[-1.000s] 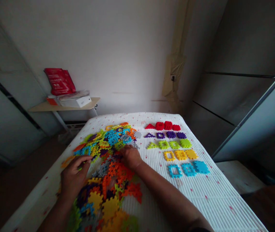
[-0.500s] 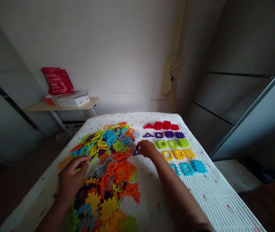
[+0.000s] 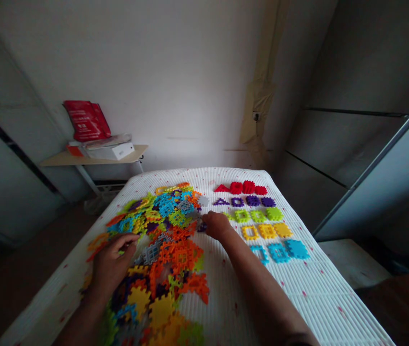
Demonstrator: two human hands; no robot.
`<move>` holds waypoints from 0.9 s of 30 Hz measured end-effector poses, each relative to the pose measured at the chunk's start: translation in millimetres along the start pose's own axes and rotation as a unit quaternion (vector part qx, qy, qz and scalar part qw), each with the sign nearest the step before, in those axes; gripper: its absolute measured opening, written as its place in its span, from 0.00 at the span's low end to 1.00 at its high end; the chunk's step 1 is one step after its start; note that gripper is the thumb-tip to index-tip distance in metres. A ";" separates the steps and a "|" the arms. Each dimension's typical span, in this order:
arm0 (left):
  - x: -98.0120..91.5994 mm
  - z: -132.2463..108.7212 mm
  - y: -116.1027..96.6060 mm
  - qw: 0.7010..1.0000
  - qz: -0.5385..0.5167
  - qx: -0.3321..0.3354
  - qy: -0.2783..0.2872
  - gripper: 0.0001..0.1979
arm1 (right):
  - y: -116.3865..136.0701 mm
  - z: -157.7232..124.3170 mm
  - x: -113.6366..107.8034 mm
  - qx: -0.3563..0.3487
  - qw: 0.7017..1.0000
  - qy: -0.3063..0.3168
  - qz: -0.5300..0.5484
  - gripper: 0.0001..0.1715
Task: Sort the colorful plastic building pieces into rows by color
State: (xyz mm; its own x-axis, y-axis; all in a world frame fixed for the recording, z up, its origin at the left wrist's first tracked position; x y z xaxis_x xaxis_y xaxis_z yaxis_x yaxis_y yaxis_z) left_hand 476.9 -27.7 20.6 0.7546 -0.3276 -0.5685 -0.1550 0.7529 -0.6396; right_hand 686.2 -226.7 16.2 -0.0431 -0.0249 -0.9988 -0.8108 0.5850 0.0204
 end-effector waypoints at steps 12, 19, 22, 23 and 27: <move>0.3 2.4 -1.6 1.000 0.001 -0.006 0.011 0.10 | -61.5 21.8 -28.5 0.066 0.997 -0.046 -0.005 0.16; -1.3 3.7 4.9 1.000 0.020 -0.013 0.020 0.11 | -97.7 55.6 -20.4 0.081 0.996 -0.025 -0.008 0.13; -1.7 4.9 9.4 0.998 0.051 -0.029 0.031 0.12 | -98.8 61.1 -12.1 0.073 0.997 -0.022 -0.005 0.13; -1.1 5.1 11.2 0.997 0.061 -0.036 0.040 0.12 | -98.6 62.0 -9.9 0.069 0.997 -0.022 -0.003 0.14; 3.5 4.0 16.6 0.987 0.112 -0.060 0.097 0.16 | -95.6 63.6 -3.4 0.047 0.999 -0.022 -0.001 0.13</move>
State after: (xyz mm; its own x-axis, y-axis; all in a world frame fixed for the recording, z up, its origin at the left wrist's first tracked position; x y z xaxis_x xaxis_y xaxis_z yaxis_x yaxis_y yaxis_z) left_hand 479.5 -14.1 10.1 0.5581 -0.2725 -0.7838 -0.3874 0.7497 -0.5366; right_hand 800.9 -231.0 14.8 -0.0143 0.0075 -0.9999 -0.7528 0.6580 0.0158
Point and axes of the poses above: each hand's wrist, its own z-axis towards the middle knuckle, its own x-axis out of the palm, y = z × x, the point moved 4 cm from there along z, towards the middle knuckle, and after that the axes turned 1 degree about z, right-handed, at the moved point
